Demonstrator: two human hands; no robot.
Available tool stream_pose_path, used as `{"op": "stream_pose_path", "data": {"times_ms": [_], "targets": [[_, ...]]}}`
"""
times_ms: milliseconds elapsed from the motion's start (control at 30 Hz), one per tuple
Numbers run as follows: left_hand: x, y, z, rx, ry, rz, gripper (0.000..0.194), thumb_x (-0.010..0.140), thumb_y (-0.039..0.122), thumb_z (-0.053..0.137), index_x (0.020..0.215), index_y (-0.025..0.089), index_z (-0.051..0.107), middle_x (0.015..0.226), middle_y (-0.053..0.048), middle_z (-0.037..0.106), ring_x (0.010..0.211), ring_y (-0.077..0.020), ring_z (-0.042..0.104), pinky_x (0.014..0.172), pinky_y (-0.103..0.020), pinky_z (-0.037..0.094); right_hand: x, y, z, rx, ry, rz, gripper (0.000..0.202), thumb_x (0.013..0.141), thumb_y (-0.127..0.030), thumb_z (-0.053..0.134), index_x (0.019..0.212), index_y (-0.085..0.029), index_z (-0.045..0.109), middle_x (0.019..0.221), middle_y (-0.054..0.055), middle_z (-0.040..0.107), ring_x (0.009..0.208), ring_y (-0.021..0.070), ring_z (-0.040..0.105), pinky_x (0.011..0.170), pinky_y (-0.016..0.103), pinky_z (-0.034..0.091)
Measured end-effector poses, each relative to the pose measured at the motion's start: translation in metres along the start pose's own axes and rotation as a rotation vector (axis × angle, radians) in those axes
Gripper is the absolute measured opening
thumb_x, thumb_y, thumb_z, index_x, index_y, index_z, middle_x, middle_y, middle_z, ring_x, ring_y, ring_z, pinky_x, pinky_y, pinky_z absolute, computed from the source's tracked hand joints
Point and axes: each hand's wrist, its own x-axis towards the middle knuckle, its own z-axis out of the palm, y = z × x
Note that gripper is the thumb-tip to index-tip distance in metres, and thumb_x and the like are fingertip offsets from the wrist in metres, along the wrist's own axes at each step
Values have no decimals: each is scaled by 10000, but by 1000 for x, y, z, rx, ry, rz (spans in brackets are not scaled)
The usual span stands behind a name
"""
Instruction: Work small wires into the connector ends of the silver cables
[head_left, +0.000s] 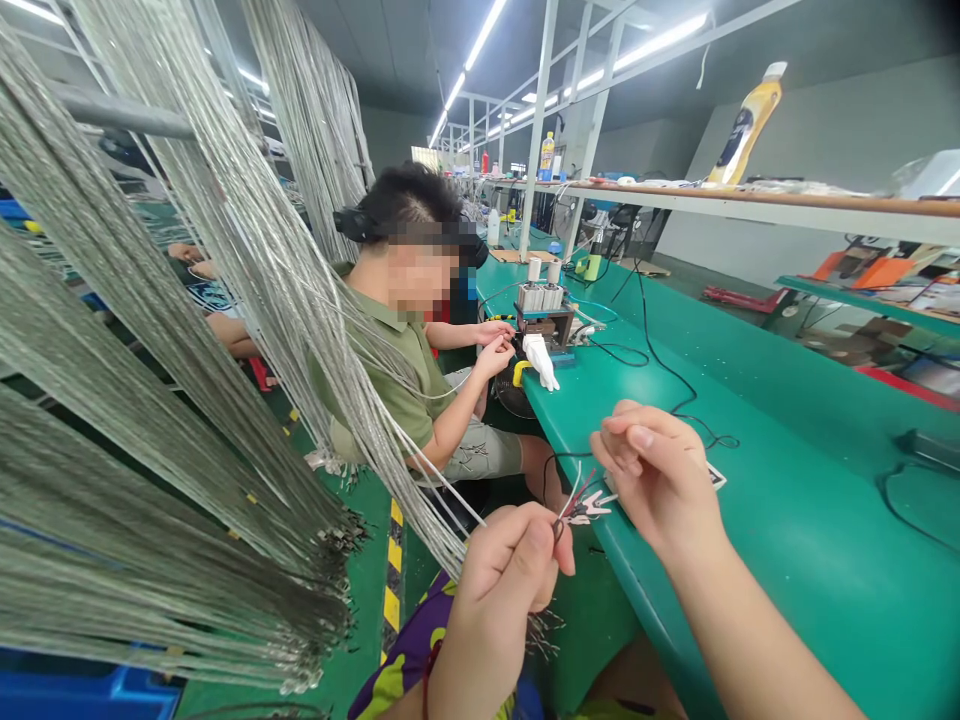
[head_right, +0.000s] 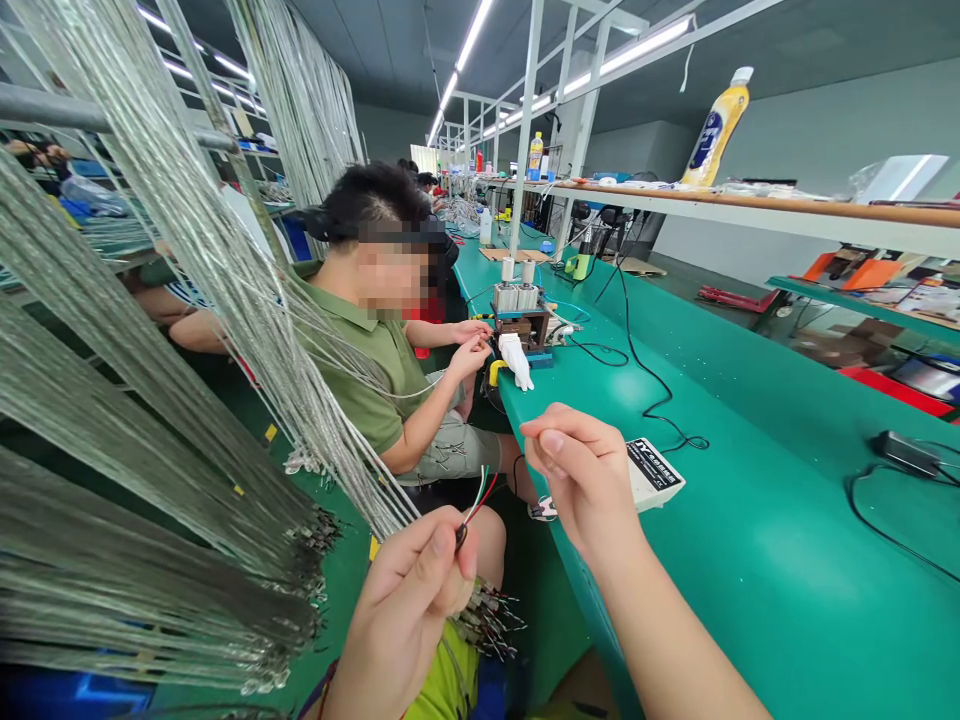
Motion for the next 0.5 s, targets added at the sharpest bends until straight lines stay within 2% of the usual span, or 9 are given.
{"op": "stream_pose_path", "data": {"times_ms": [133,233,333,500], "targets": [[1,3,2,-132,-24,-15,495,1067,571,611,791,161,628,586,79,262,534,-98,192,523,-288,152,0,17,-7,69,-365,170,222,796,-439,891,937,-267,892,734,12,542,639,161,506,564,306,390],[2,1,2,-180,-18,-13,492,1057,563,636,782,156,636,587,77,275,538,-96,186,528,-289,150,-4,31,-5,79,-517,240,232,747,-464,947,855,-273,871,745,5,552,639,158,512,557,294,402],[2,-2,2,-145,-15,-11,503,1052,576,643,789,148,668,600,68,305,542,-96,207,530,-292,157,-7,34,-2,62,-529,244,244,748,-473,954,794,-262,840,731,-6,548,632,151,513,558,285,399],[2,-2,4,-73,-7,7,518,1066,582,614,784,153,676,630,56,329,560,-101,250,539,-293,196,-9,34,3,95,-438,215,254,730,-470,975,732,-265,826,678,-14,559,596,145,509,566,299,385]]}}
